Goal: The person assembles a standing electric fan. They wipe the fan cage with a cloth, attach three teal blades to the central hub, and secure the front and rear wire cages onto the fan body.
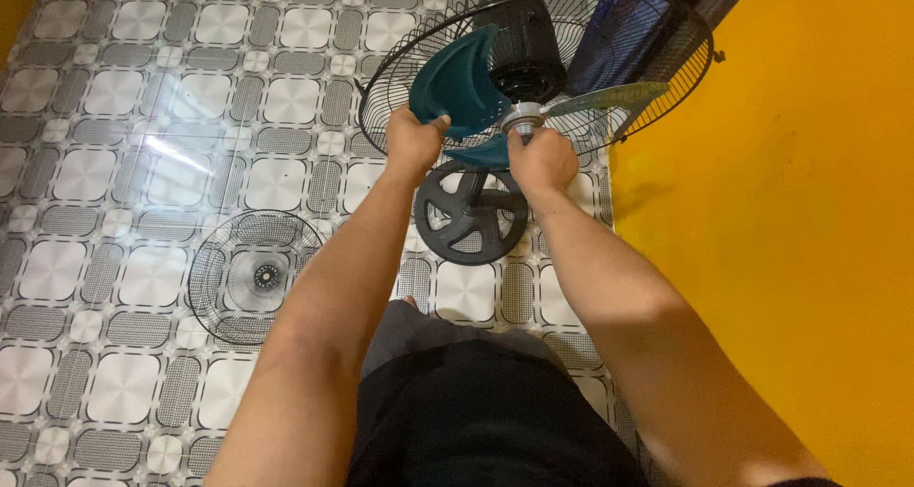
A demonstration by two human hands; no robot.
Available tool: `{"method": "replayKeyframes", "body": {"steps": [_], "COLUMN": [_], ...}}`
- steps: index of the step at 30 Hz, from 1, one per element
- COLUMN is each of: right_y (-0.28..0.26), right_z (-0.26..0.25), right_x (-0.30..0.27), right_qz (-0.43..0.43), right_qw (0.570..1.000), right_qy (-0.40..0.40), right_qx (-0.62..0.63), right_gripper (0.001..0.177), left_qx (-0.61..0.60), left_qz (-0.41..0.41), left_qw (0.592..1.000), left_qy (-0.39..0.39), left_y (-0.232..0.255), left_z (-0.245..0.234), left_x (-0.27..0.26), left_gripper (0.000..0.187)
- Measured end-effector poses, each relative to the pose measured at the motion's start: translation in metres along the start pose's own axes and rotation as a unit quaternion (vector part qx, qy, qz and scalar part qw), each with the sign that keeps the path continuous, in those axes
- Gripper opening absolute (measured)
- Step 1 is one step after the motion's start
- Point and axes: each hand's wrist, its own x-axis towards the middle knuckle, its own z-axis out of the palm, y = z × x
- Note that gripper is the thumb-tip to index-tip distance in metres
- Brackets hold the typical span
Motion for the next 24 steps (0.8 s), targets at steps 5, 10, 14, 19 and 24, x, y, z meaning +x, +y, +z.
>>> {"method": "replayKeyframes", "body": {"steps": [5, 10, 14, 19, 24], "right_y": [0.031, 0.158, 0.216, 0.183, 0.175], "right_z": [-0.027, -0.045, -0.082, -0.102, -0.076], "right_x": [0.016, 0.058, 0.132, 0.151, 0.152], "right_qz": [-0.027, -0.110, 0.038, 0.279, 0.230], "right_qw": [0.993, 0.937, 0.877, 0.828, 0.755], "right_qy": [-0.093, 0.137, 0.200, -0.074, -0.147], "right_qx": [0.062, 0.302, 0.436, 0.482, 0.596], "right_gripper": [0.051, 0.007, 0.045, 0.081, 0.058], "left_qx": [0.004, -0.042, -0.110, -0.280, -0.326], "left_qz": [0.054, 0.014, 0.145, -0.041, -0.092], "left_qw": [0.995, 0.985, 0.974, 0.957, 0.937], "left_qy": [0.078, 0.166, 0.131, 0.057, 0.087], "left_y": [-0.020, -0.044, -0.051, -0.073, -0.106], "left_z": [0.000, -0.069, -0.092, -0.062, -0.036], "left_x": [0.000, -0.050, -0.031, 0.027, 0.068], "left_gripper": [0.051, 0.065, 0.073, 0.083, 0.061]}}
